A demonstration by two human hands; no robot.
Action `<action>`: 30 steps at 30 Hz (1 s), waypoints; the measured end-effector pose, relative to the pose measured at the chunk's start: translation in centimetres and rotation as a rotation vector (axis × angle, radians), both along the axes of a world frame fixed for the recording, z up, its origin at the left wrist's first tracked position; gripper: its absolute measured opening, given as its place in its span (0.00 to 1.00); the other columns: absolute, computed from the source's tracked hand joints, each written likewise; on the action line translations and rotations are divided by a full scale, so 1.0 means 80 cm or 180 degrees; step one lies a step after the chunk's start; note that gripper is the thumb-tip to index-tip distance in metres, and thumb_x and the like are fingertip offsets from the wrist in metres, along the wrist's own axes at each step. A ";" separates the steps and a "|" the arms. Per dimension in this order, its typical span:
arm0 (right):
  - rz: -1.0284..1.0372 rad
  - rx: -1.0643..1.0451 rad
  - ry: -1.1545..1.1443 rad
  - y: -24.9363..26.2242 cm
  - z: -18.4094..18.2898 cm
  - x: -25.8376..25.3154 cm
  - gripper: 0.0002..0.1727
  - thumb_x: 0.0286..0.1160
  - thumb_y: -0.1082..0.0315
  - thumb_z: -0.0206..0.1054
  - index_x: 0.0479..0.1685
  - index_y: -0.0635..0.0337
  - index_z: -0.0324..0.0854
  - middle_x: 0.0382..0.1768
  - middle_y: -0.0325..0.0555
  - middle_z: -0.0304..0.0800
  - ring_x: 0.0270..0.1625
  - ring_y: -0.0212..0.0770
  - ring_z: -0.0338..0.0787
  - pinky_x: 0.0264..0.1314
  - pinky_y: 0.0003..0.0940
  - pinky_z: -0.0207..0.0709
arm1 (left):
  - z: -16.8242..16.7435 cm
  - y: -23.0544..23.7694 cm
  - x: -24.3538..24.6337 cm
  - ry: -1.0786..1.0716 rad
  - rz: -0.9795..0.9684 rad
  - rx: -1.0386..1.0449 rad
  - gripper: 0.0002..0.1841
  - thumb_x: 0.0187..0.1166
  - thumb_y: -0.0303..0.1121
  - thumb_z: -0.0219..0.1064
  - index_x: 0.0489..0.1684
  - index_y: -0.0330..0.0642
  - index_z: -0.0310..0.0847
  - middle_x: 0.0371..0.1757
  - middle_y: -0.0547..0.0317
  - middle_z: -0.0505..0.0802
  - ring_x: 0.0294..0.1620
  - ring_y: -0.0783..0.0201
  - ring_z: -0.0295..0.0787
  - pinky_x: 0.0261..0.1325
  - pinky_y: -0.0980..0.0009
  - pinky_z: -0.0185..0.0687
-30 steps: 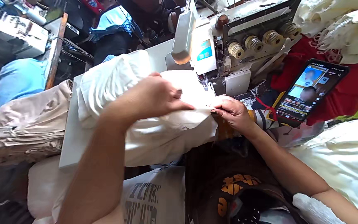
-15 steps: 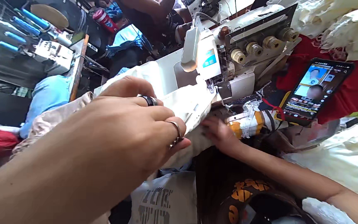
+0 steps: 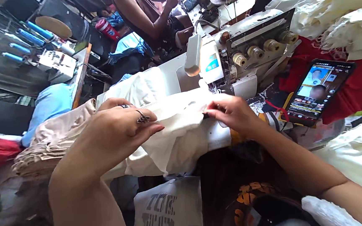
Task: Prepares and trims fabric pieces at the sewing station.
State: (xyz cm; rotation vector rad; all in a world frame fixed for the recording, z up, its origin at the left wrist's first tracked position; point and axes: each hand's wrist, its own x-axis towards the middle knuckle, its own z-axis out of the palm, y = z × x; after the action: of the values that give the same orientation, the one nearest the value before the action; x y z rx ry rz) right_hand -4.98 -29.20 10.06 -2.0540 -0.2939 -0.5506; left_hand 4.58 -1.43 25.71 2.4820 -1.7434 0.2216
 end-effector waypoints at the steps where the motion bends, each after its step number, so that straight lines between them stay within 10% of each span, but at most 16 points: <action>1: -0.0078 0.0025 -0.0061 -0.006 0.006 0.004 0.05 0.78 0.64 0.70 0.41 0.56 0.88 0.36 0.40 0.85 0.31 0.32 0.81 0.32 0.29 0.78 | -0.001 -0.003 -0.001 0.0046 -0.0004 -0.0053 0.18 0.81 0.50 0.66 0.35 0.44 0.91 0.29 0.64 0.91 0.35 0.67 0.87 0.63 0.52 0.75; 8: -0.0037 -0.0351 -0.0131 -0.005 0.009 0.026 0.05 0.76 0.63 0.73 0.41 0.52 0.89 0.45 0.45 0.87 0.43 0.40 0.87 0.41 0.39 0.83 | 0.009 -0.013 -0.013 0.0256 -0.0329 -0.0239 0.15 0.81 0.48 0.67 0.34 0.48 0.92 0.29 0.71 0.91 0.36 0.75 0.86 0.68 0.58 0.74; 18: 0.0812 0.0659 -0.0143 -0.016 0.004 -0.031 0.06 0.79 0.75 0.67 0.45 0.65 0.89 0.45 0.45 0.90 0.31 0.25 0.86 0.31 0.19 0.85 | 0.027 -0.045 -0.025 0.0459 -0.0817 -0.0169 0.13 0.83 0.48 0.66 0.35 0.53 0.91 0.29 0.73 0.90 0.37 0.75 0.85 0.70 0.57 0.70; 30: 0.0383 0.1349 0.0160 -0.020 -0.070 -0.048 0.06 0.81 0.73 0.67 0.47 0.63 0.89 0.51 0.43 0.89 0.35 0.24 0.86 0.36 0.18 0.84 | -0.043 -0.124 0.021 0.0465 -0.0736 0.0047 0.16 0.78 0.51 0.68 0.28 0.50 0.88 0.23 0.67 0.88 0.30 0.70 0.85 0.66 0.51 0.69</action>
State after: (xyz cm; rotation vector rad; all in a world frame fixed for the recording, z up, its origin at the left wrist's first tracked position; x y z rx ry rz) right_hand -8.79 -30.79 4.46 -1.6264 -0.2451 -0.4430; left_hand 6.29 -11.34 22.29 2.2168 -1.9522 0.0082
